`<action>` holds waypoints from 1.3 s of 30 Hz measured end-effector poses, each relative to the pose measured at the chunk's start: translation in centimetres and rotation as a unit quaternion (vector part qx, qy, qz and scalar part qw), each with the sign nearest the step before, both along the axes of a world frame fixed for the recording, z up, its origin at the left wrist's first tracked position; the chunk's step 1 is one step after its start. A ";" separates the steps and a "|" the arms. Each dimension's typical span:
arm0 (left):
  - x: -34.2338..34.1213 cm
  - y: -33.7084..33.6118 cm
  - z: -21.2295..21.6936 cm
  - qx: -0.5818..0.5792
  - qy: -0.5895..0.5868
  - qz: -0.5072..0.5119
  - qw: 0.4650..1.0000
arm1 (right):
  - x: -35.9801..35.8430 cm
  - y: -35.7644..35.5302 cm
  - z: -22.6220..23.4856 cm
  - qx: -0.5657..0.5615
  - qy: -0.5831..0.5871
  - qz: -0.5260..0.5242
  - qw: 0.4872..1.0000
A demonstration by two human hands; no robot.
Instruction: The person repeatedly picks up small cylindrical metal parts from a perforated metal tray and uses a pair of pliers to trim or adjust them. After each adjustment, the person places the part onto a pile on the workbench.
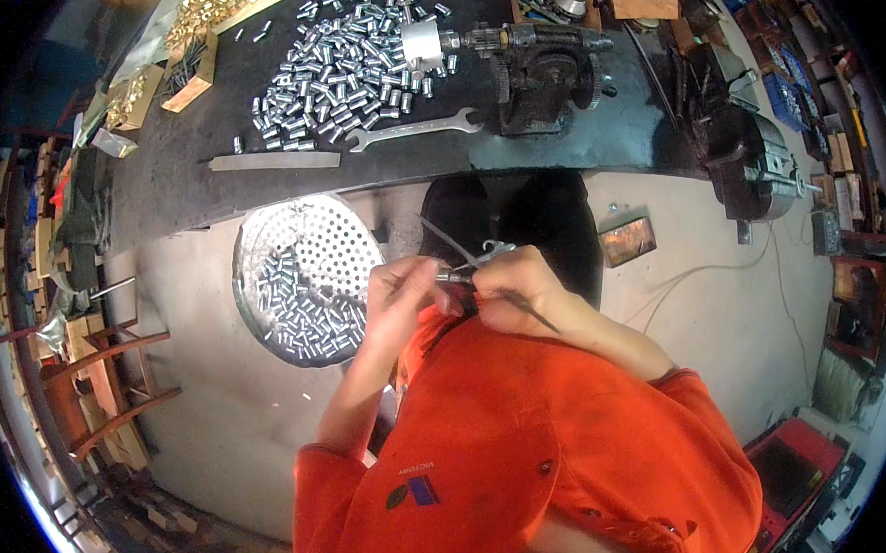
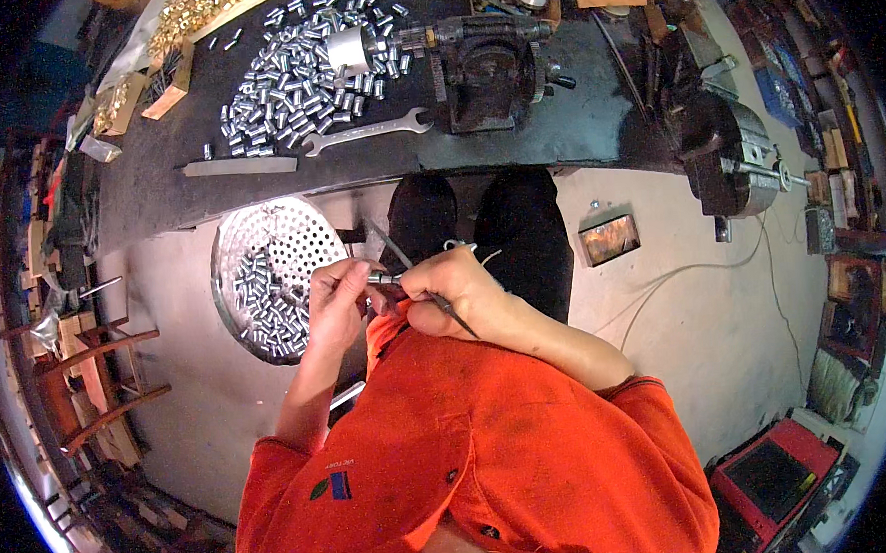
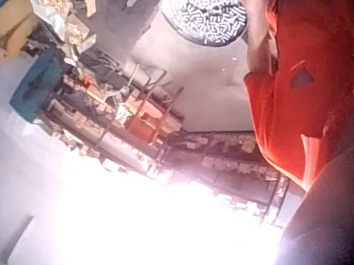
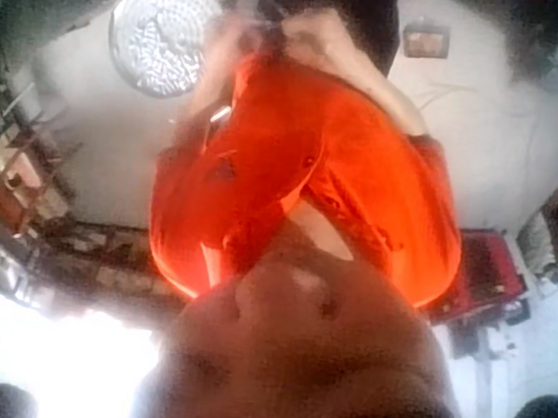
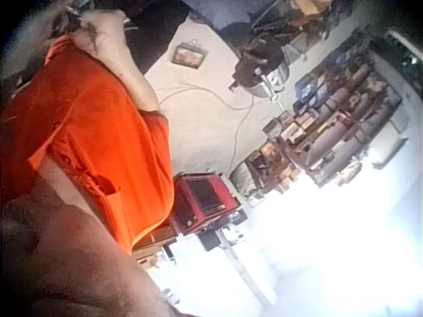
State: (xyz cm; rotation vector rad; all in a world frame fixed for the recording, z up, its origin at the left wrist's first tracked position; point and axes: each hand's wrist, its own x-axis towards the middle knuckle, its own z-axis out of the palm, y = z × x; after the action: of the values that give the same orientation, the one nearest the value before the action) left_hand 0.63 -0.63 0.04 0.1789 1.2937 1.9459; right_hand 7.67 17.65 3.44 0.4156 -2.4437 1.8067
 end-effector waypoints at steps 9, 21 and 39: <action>-0.4 0.1 0.3 -0.120 0.239 -0.024 0.963 | 0.2 -0.6 -0.7 0.097 0.086 -0.060 0.990; 0.0 0.6 -0.2 -0.121 0.198 -0.014 0.973 | -0.2 -0.7 -2.0 -0.014 -0.043 -0.041 0.998; -0.5 1.8 -0.8 -0.181 0.205 -0.048 0.961 | -0.1 -0.5 -3.9 -0.024 -0.035 -0.083 0.996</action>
State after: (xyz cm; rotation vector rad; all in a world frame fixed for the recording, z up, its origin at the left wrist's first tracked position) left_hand 0.14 1.20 -0.77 0.4693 1.8504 1.6053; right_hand 7.58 17.13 -0.49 0.1440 -2.3932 1.8360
